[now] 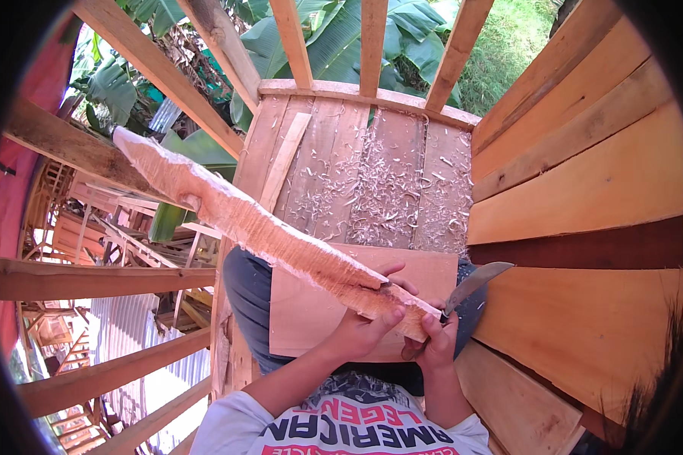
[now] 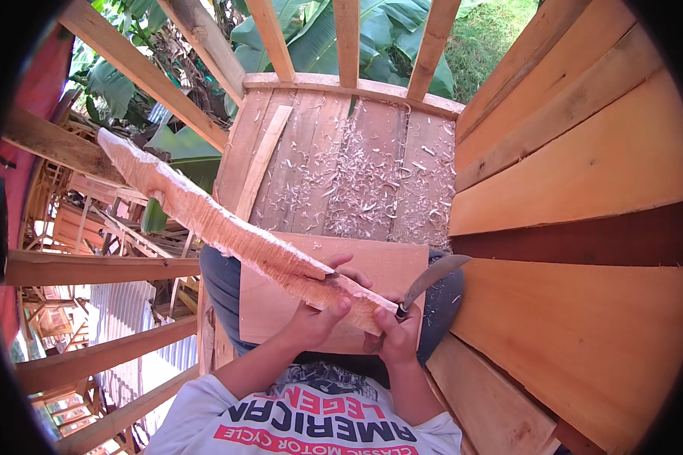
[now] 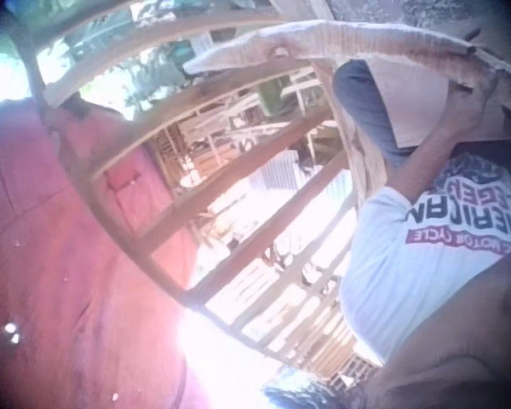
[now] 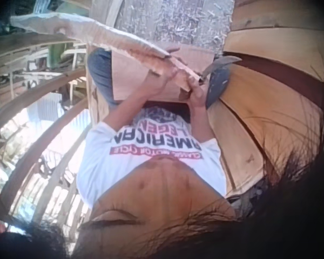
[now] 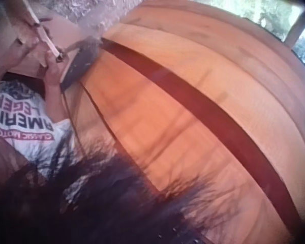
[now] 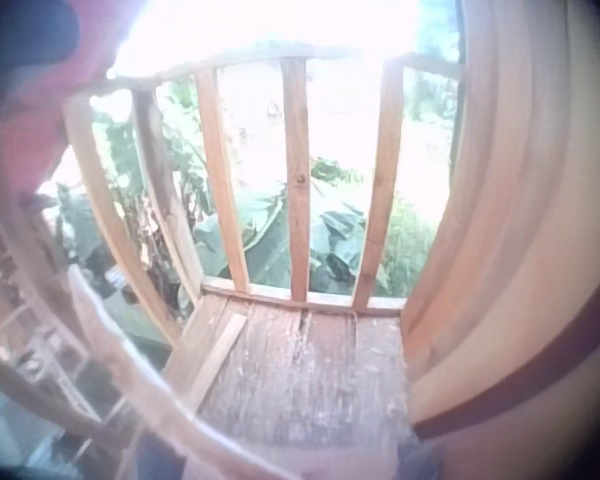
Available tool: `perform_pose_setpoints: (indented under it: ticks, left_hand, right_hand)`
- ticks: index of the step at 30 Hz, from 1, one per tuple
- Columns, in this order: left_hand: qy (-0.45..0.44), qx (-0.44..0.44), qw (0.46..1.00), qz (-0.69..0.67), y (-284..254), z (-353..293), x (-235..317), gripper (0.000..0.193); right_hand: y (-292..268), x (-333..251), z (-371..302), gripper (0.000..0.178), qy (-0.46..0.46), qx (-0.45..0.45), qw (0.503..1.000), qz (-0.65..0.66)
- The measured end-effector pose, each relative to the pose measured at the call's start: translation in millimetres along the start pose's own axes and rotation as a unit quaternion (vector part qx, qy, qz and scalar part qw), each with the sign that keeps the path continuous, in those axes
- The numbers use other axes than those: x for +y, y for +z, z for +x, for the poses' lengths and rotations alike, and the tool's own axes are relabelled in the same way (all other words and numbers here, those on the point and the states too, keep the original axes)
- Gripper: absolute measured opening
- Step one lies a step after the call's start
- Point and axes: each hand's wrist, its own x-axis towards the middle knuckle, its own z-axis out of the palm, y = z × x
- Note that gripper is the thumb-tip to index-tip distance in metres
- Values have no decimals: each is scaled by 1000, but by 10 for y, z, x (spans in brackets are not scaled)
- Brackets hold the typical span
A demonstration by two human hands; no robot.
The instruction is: The person sits cross-legged on a wooden platform and uses a curved knife to shave and shape a long, thin piece of wood. They hold the wood against a flat board on their lap and repeatedly scrape the surface to remove shavings, refining the wood's shape.
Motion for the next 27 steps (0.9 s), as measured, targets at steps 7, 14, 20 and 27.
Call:
perform_pose_setpoints:
  ticks: [7, 14, 20, 27]
  left_hand:
    - [-19, -49, 994, 98, -21, 0, 60, 76]
    - [-148, -292, 873, 361, -186, -107, 546, 57]
    - [40, -158, 851, 499, -391, -79, 1472, 65]
    - [-117, -218, 660, 709, -805, 46, 1505, 59]
  right_hand:
    - [-84, 0, 55, 29, -18, 4, 998, 63]
    - [-258, -240, 110, 25, -114, 38, 993, -13]
    - [-417, -289, 243, 39, -155, 68, 984, -49]
    - [-564, -575, 219, 42, -143, -80, 984, -76]
